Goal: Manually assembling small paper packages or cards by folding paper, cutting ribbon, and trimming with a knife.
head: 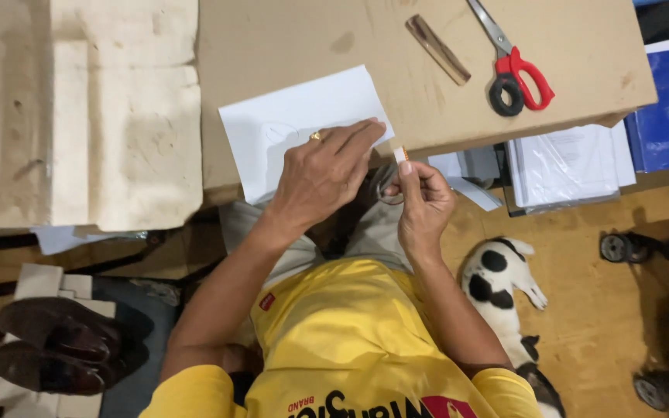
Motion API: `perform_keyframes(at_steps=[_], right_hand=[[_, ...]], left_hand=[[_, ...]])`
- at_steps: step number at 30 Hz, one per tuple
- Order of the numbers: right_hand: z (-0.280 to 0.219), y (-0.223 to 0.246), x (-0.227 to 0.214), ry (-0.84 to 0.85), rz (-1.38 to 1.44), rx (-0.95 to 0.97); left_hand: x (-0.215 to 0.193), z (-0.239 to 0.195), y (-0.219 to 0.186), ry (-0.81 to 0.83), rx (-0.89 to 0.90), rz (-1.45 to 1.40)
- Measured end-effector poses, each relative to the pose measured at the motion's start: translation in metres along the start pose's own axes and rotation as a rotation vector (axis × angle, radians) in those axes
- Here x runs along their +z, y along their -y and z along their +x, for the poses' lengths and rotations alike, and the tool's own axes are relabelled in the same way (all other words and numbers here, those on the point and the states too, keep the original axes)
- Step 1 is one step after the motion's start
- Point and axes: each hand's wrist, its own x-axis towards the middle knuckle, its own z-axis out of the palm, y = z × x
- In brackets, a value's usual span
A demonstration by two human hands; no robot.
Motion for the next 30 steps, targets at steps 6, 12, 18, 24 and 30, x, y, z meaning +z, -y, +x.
perform_keyframes(at_steps=[6,12,18,24,30], right_hand=[[0.007,0.015,0.020,0.005,-0.022,-0.047],[0.008,0.018,0.024,0.030,-0.081,-0.072],[0.007,0.022,0.024,0.034,-0.102,-0.092],[0.009,0.017,0.020,0.060,-0.119,-0.098],[0.009,0.018,0.019,0.067,-0.065,-0.090]], left_hand=[[-0.003,0.003,-0.002,0.009,-0.018,-0.101],[-0.006,0.002,-0.001,-0.020,0.050,-0.109],[-0.006,0.005,-0.004,-0.036,0.089,-0.092],[-0.001,-0.001,-0.006,-0.041,0.085,-0.055],[0.001,0.000,-0.007,-0.046,0.117,-0.027]])
